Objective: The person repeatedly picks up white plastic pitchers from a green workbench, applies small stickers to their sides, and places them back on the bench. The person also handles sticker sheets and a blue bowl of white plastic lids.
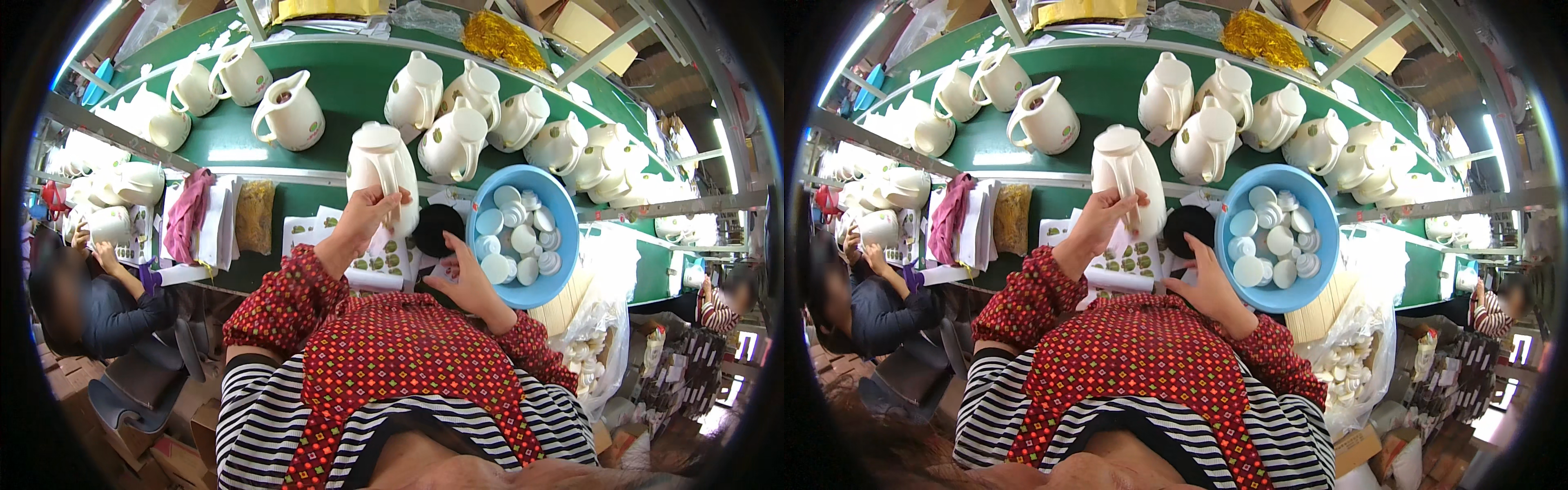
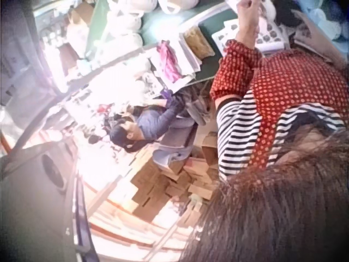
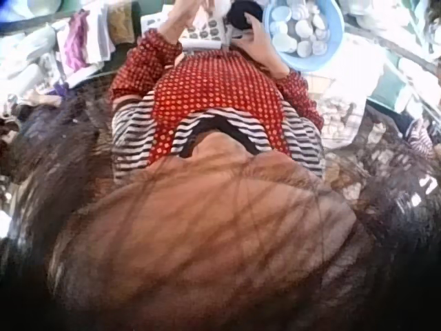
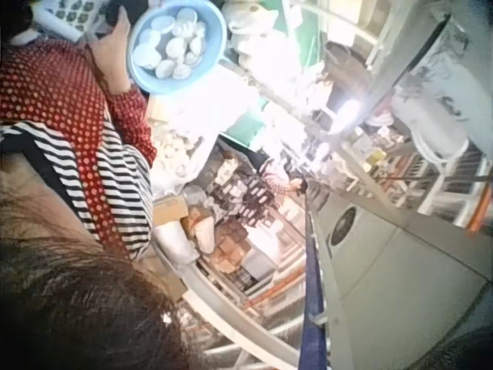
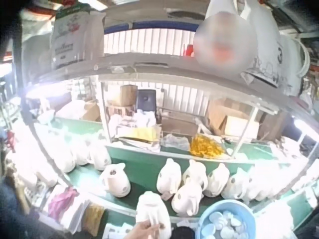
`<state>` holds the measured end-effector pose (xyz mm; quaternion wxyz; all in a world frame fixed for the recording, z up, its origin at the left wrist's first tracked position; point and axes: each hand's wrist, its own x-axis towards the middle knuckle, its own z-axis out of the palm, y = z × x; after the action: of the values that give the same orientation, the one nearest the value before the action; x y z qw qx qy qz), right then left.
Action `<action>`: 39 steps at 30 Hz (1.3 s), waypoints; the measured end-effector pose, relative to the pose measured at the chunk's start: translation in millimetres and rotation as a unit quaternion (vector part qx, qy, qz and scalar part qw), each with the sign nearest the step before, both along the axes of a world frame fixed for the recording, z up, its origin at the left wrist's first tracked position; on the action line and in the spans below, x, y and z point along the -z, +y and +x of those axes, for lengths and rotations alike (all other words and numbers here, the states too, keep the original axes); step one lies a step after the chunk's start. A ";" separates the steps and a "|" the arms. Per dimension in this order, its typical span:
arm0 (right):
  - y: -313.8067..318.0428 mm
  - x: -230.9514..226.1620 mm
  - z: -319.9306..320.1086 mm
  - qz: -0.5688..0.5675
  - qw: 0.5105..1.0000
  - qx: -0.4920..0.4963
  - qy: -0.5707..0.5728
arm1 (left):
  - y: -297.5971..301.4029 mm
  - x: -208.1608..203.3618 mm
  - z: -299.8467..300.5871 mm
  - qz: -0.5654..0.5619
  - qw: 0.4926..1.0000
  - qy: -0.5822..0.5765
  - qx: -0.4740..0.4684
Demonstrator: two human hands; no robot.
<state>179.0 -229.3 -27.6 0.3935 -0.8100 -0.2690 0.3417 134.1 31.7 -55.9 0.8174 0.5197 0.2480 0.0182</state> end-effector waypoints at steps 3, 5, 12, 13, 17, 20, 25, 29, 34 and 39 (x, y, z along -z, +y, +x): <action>-16.3 12.7 3.2 -0.017 1.000 0.003 0.013 | 35.7 56.2 49.1 0.048 0.998 -0.028 -0.032; -17.6 9.7 7.3 -0.015 0.999 -0.005 0.031 | 65.6 79.8 79.2 0.072 0.995 -0.040 -0.064; -57.2 44.3 50.7 -0.013 0.988 0.153 -0.021 | 121.9 128.2 138.0 0.183 0.976 -0.033 -0.112; -61.2 51.6 63.2 -0.027 0.986 0.159 -0.032 | 134.7 134.0 130.1 0.139 0.983 -0.028 -0.117; -91.2 68.8 109.0 -0.128 0.969 0.179 -0.112 | 149.2 138.6 88.6 0.441 0.897 0.005 -0.032; -95.9 81.8 135.0 -0.177 0.949 0.171 -0.197 | 153.0 101.9 56.7 0.721 0.659 0.019 -0.212; -76.2 104.3 165.5 -0.250 0.915 0.026 -0.316 | 244.8 78.4 28.4 0.731 0.626 0.147 -0.228; -51.1 139.7 163.8 -0.370 0.832 -0.182 -0.370 | 304.3 89.4 14.3 0.651 0.738 0.136 -0.114; -70.3 183.4 163.7 -0.356 0.822 -0.161 -0.414 | 242.6 78.6 35.7 0.509 0.828 0.107 -0.210; -56.2 147.5 154.0 -0.378 0.850 -0.105 -0.351 | 178.8 73.6 -5.0 0.517 0.806 0.140 -0.252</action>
<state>333.0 -285.6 -175.1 -0.1021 -0.9293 -0.3223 0.1489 129.1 210.6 -129.5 0.3506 0.7817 0.4356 0.2763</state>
